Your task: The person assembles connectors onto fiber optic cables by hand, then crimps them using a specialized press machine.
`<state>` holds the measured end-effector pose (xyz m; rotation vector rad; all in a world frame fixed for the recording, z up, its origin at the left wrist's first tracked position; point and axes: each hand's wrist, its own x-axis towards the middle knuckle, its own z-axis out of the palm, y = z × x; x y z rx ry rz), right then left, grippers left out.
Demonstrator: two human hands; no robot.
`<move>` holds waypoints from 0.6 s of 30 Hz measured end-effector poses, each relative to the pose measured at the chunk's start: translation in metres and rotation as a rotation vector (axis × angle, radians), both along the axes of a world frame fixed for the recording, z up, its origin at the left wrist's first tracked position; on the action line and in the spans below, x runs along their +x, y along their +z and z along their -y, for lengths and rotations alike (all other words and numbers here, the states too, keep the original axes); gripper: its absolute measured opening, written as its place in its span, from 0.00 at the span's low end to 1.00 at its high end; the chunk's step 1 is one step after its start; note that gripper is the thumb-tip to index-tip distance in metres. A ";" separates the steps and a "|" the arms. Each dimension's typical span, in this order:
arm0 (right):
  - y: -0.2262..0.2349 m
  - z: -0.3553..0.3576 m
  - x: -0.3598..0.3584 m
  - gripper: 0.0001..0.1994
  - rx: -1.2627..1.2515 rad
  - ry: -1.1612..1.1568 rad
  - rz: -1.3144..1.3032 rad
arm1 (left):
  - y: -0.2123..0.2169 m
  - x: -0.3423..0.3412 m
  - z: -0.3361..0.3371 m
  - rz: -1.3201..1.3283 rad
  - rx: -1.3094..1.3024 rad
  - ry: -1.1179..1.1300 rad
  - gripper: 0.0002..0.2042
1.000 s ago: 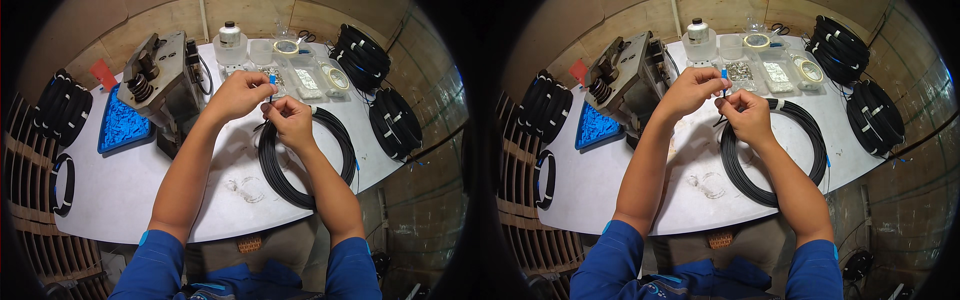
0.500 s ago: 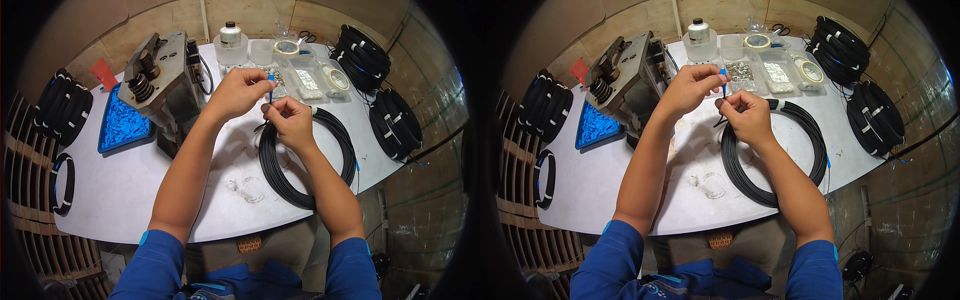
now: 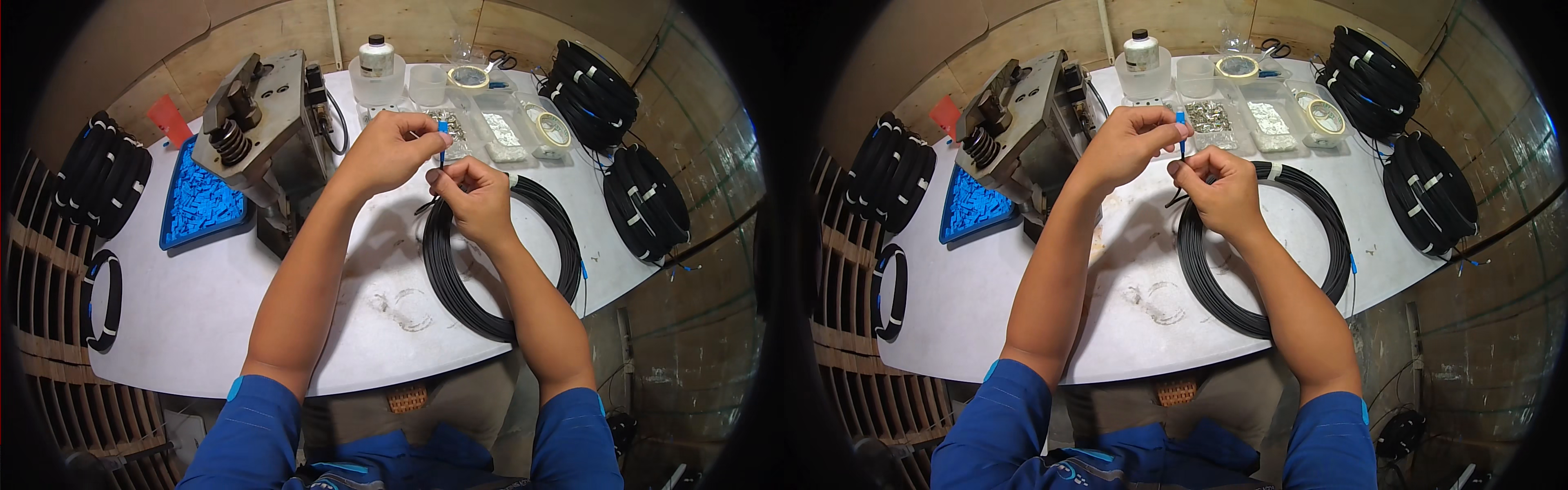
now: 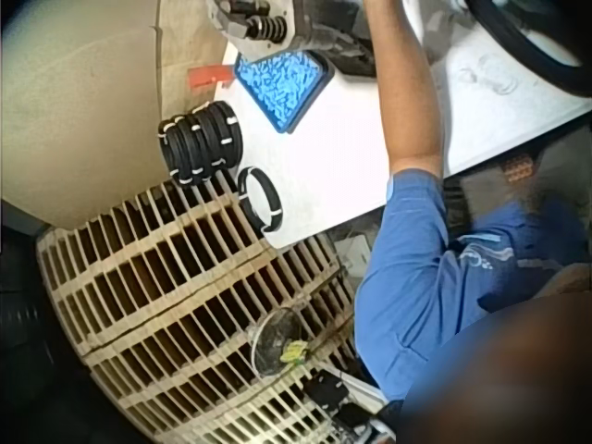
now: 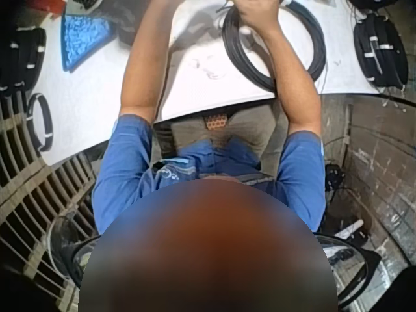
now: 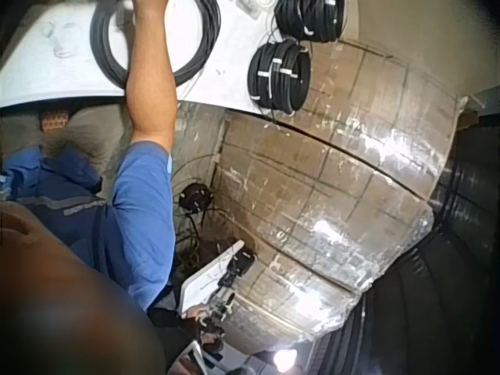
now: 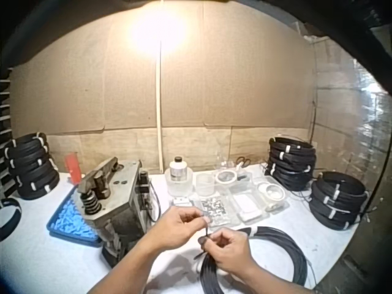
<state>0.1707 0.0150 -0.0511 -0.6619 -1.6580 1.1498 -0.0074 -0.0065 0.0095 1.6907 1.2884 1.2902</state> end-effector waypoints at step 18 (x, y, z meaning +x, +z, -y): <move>0.000 -0.001 0.001 0.09 0.002 0.009 0.003 | -0.002 0.000 -0.001 0.032 0.006 -0.011 0.14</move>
